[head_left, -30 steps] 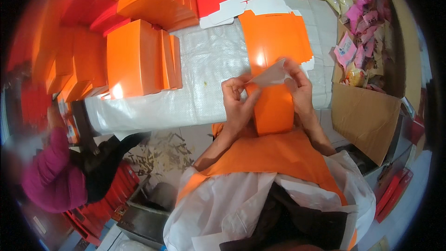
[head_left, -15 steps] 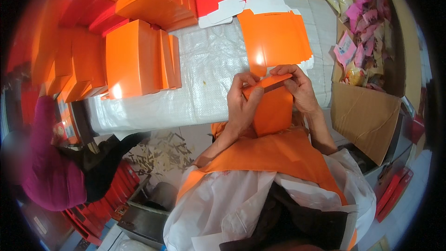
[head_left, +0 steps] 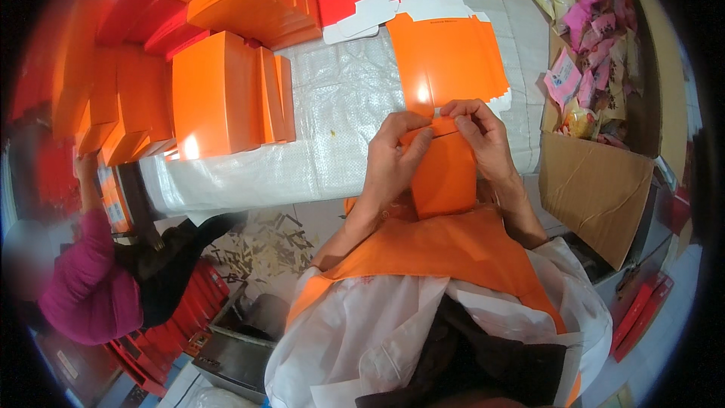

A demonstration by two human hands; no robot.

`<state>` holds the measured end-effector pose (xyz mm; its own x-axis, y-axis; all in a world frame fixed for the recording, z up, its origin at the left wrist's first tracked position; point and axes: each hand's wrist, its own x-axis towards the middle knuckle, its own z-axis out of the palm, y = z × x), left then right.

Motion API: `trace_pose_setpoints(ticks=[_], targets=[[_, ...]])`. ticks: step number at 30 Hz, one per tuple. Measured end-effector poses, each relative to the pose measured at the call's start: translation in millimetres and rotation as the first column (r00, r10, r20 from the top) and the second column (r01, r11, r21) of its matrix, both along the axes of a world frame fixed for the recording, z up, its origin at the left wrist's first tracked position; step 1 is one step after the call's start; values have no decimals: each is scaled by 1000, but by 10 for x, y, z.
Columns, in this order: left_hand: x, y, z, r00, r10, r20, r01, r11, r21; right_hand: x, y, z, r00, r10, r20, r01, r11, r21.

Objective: The person folds orange cardboard sheets into small rectangular boxes. They pick up a flat sheet, fold the sides to form the box shape, and place the finished box onto a growing stack on the table. The process is repeated continuously with multiple sheets.

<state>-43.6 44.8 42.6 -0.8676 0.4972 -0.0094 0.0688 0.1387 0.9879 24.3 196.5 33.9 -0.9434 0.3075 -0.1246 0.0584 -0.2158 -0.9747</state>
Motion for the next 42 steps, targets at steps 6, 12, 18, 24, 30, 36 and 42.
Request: trace_pose_setpoints(ticks=[6,12,18,24,30,36,42], targets=[[32,-46,-31,999,-47,-27,47,999,-12,54,6,-36,994,-16,113,18,1000,-17],[114,-207,-248,997,-54,-59,57,997,45,147,-28,-22,995,100,30,-104,981,166],[496,-413,-209,818,-217,532,102,966,237,1,138,-39,997,-73,-36,81,939,335],[193,-788,196,913,230,336,-322,913,251,-731,-285,567,994,-67,-89,64,997,-41],[-532,-1134,879,605,795,-53,-716,572,402,-1722,-933,1047,899,305,-314,-344,936,-76],[-356,-1161,516,408,877,-256,-793,479,378,-1808,-885,646,921,310,-237,-309,950,41],[-121,-500,173,860,336,-384,-370,929,-16,-1038,-36,94,997,46,-61,13,685,728]])
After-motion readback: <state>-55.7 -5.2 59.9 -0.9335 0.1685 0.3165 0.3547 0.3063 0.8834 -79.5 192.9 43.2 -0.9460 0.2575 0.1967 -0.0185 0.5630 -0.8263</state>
